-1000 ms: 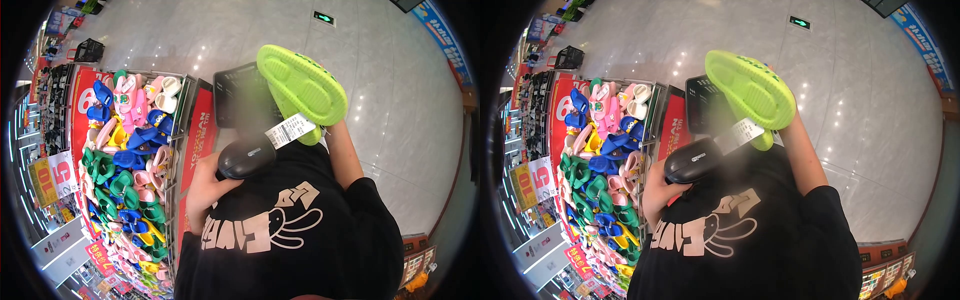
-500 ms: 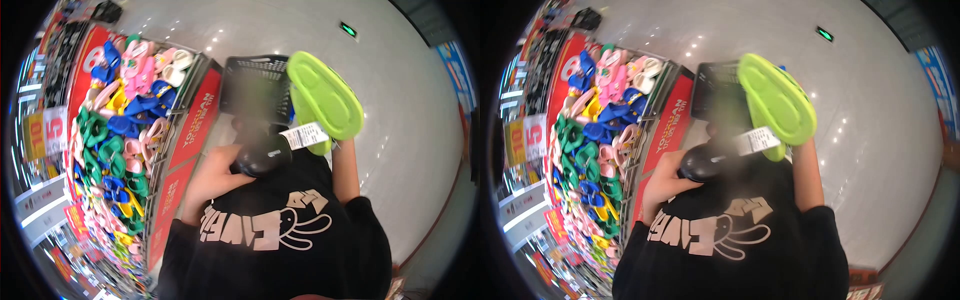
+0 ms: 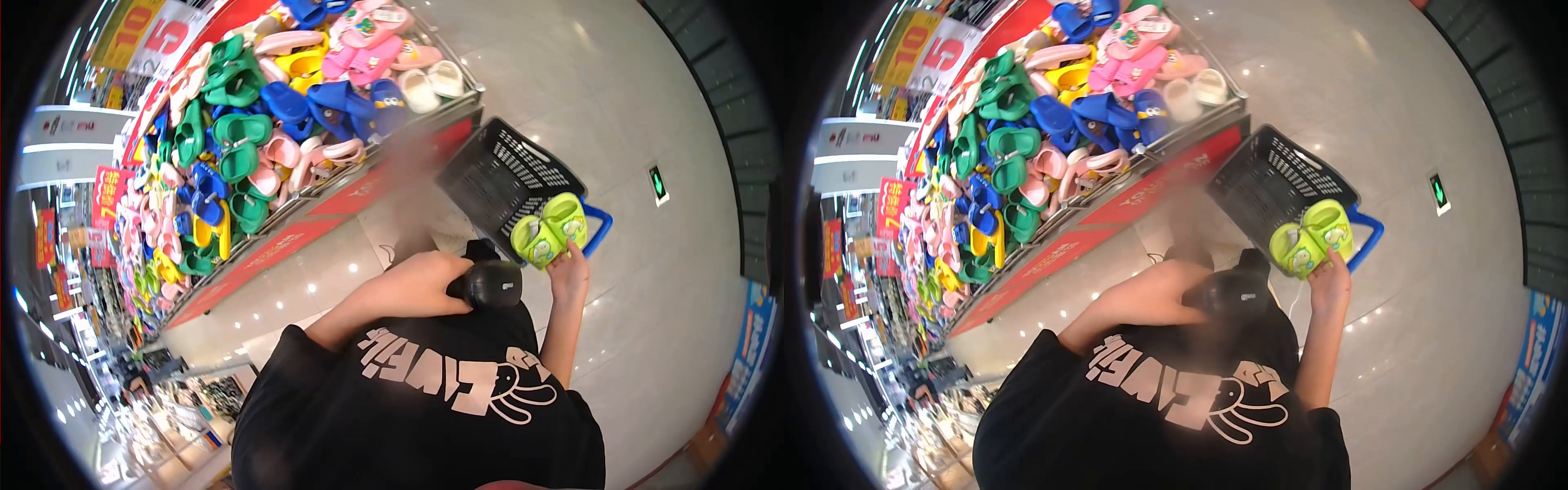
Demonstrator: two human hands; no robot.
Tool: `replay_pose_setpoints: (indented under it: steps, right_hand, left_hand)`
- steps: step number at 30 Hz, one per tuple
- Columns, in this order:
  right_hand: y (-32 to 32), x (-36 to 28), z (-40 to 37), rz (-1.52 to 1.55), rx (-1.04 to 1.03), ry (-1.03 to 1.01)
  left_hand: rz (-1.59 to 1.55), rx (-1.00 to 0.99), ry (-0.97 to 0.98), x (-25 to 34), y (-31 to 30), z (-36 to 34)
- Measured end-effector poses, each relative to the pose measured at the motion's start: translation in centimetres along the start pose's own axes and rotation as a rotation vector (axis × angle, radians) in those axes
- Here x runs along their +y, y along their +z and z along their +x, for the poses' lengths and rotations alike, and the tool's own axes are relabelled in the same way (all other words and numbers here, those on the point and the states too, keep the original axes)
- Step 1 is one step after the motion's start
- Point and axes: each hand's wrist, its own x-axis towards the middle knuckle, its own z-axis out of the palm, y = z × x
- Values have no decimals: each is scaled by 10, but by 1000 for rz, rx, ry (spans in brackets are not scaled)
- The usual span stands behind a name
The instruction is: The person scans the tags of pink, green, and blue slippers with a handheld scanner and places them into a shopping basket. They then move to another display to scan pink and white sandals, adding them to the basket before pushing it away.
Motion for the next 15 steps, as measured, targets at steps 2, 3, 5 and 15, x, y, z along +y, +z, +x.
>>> replay_pose_setpoints:
  steps: [2,3,5,15]
  right_hand:
    - [20,9,12,-38,-10,63]
    - [33,13,17,-59,-45,91]
    - [65,21,30,-83,-115,119]
    - [384,65,110,-298,-562,-38]
  left_hand:
    - [-20,30,-40,-14,-17,-10]
    - [-46,74,-37,-24,-24,-15]
    - [-80,132,-32,-40,-44,-26]
    - [-156,318,-67,-125,-187,-73]
